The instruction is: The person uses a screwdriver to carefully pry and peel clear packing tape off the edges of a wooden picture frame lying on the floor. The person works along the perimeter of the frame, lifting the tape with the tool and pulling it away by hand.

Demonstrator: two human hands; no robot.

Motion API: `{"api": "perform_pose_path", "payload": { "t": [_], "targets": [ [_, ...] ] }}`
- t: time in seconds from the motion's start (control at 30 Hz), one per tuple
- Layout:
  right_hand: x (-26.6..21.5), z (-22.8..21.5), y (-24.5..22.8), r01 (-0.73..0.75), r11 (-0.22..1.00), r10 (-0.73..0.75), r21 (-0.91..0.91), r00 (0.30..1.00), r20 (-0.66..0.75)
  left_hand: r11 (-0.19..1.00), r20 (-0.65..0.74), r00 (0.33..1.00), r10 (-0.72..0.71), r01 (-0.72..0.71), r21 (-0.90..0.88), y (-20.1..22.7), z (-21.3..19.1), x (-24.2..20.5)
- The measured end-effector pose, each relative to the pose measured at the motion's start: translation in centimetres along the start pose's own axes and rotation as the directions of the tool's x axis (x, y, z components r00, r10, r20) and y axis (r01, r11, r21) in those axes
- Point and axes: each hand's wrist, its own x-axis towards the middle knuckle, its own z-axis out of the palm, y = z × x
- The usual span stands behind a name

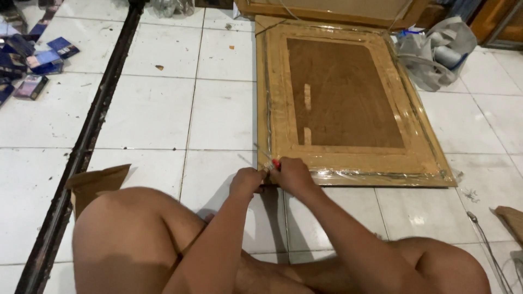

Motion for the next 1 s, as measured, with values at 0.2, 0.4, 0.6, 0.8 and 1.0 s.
{"api": "perform_pose_path", "payload": {
  "t": [0.2,0.4,0.6,0.8,1.0],
  "targets": [
    [-4.2,2.3,-0.2,-0.03,0.959,0.073,0.281,0.987,-0.144,0.917,-0.311,0.933,-0.182,0.047,-0.397,-1.7,1.4,5.6],
    [-9.6,5.1,-2.2,0.099,0.974,-0.096,0.203,0.995,-0.026,0.549,-0.619,0.645,-0.448,-0.348,-0.76,6.0,-3.6,-5.3],
    [-6.6,7.0,-1.0,0.132,0.989,-0.133,0.068,0.991,0.009,0.606,-0.646,0.603,-0.469,-0.312,-0.732,6.2,-4.5,-8.3],
    [-4.8,7.9,-0.6,0.161,0.986,-0.163,0.044,0.985,0.062,0.643,-0.676,0.61,-0.413,-0.33,-0.691,4.3,-3.0,-5.1],
    [-6.9,5.7,-1.2,0.274,0.96,-0.275,0.052,0.962,0.005,0.699,-0.749,0.584,-0.314,-0.392,-0.599,4.2,-1.9,-2.9]
  ]
}}
